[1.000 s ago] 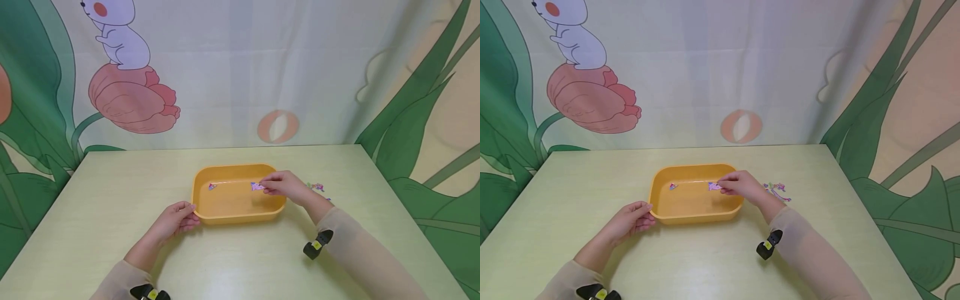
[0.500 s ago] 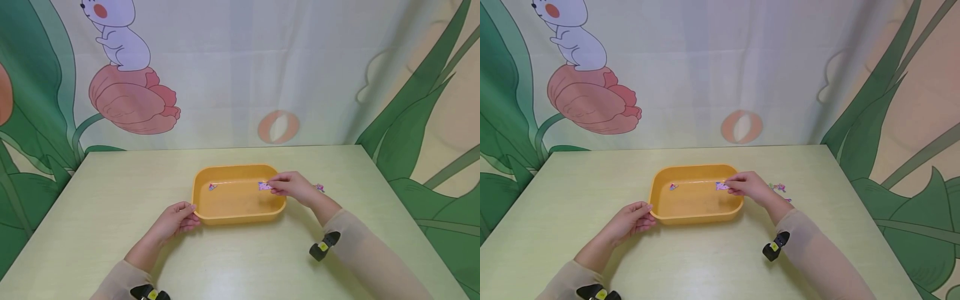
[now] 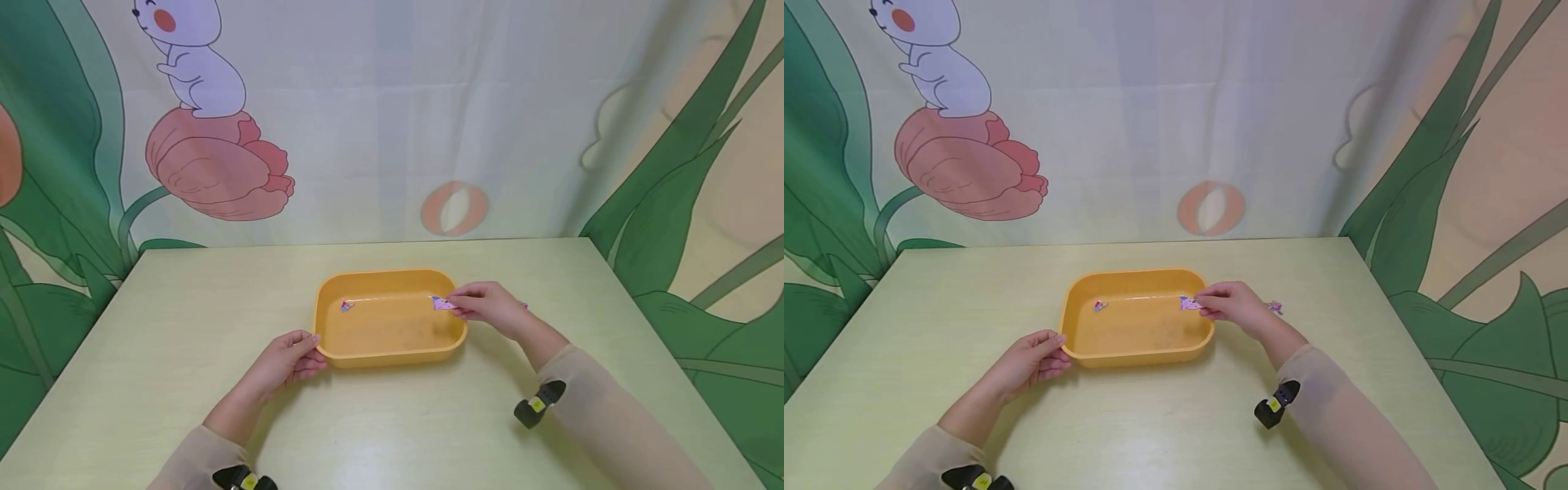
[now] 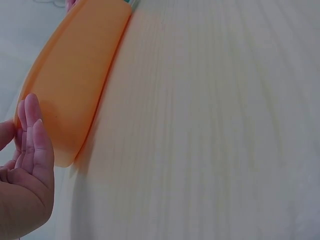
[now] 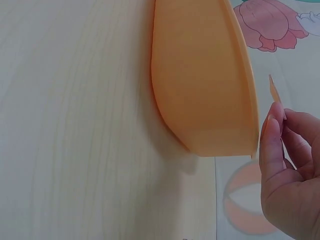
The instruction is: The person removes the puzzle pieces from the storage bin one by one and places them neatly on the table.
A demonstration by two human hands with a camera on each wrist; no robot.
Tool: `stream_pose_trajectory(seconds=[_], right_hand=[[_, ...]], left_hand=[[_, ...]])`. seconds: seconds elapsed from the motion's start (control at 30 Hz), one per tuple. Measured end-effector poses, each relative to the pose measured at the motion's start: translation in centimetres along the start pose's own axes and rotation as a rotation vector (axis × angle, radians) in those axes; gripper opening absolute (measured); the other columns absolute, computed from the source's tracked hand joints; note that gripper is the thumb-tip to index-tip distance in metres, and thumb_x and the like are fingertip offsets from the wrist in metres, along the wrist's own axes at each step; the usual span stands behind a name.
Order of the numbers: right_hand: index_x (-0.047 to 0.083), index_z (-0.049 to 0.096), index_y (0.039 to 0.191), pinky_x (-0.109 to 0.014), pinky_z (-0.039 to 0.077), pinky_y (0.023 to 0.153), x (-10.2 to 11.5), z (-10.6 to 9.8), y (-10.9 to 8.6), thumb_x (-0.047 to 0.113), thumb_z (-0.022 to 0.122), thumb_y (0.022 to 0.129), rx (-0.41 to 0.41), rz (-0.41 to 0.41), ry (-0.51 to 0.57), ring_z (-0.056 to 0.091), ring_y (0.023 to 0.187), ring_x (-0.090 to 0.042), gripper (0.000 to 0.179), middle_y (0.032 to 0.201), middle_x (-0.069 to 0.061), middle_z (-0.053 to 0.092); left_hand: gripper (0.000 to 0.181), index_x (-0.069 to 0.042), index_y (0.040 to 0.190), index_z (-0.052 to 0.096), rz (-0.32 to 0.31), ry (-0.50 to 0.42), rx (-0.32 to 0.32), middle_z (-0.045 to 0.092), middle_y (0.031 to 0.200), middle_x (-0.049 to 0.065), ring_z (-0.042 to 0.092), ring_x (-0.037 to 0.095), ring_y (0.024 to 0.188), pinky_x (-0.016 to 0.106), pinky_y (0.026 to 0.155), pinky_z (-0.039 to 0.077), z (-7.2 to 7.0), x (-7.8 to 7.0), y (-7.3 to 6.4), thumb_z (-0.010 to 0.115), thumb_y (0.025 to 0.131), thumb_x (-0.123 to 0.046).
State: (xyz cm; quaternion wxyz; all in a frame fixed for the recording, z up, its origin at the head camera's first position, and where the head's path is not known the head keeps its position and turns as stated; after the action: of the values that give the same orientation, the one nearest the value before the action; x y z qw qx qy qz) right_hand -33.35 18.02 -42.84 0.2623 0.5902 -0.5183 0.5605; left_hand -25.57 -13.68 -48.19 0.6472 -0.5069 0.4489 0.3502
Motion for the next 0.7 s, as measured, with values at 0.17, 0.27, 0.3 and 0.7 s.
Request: stream_pose_trajectory(seconds=[0.17, 0.27, 0.3, 0.7], right_hand=[[-0.006, 0.058, 0.114, -0.034, 0.050, 0.085, -0.3, -0.6, -0.2, 0.017, 0.062, 0.090, -0.011, 0.010, -0.023, 0.060, 0.097, -0.034, 0.033, 0.112, -0.026, 0.059], [-0.006, 0.058, 0.115, -0.039, 0.048, 0.089, -0.4, -0.9, -0.3, 0.018, 0.062, 0.090, -0.016, 0.016, -0.031, 0.062, 0.094, -0.030, 0.035, 0.112, -0.025, 0.059], [-0.006, 0.058, 0.115, -0.040, 0.047, 0.090, -0.5, -1.1, -0.4, 0.019, 0.063, 0.090, -0.017, 0.017, -0.032, 0.062, 0.092, -0.027, 0.036, 0.111, -0.024, 0.060], [-0.008, 0.057, 0.116, -0.041, 0.047, 0.090, -0.9, -2.5, -0.8, 0.015, 0.060, 0.092, -0.044, 0.010, -0.013, 0.062, 0.096, -0.030, 0.034, 0.101, -0.011, 0.065]], left_hand=[[0.025, 0.005, 0.101, 0.050, 0.005, -0.002, 0.003, 0.065, 0.079, 0.006, 0.066, 0.016, 0.073, 0.026, 0.068, 0.054, 0.0, 0.0, 0.0, 0.049, 0.098, -0.019], [0.026, 0.006, 0.102, 0.050, 0.008, -0.002, 0.003, 0.065, 0.079, 0.006, 0.066, 0.016, 0.073, 0.026, 0.068, 0.054, 0.0, 0.0, 0.0, 0.049, 0.098, -0.020], [0.025, 0.006, 0.102, 0.050, 0.007, -0.002, 0.002, 0.065, 0.079, 0.006, 0.066, 0.016, 0.073, 0.026, 0.068, 0.054, -0.1, 0.0, 0.0, 0.049, 0.098, -0.019], [0.026, 0.006, 0.102, 0.050, 0.009, 0.018, -0.005, 0.065, 0.079, 0.006, 0.066, 0.015, 0.072, 0.027, 0.068, 0.054, -0.1, 0.0, 0.0, 0.049, 0.098, -0.020]])
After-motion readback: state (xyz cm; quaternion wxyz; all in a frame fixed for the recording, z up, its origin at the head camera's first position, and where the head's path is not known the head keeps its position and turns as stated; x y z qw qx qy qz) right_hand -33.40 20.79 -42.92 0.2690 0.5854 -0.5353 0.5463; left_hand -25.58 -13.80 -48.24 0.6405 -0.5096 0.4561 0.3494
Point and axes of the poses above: each hand's wrist, its own y-axis towards the middle knuckle, its own z-axis out of the palm, x = y × z, the point moved 9 cm from there along y, towards the middle knuckle
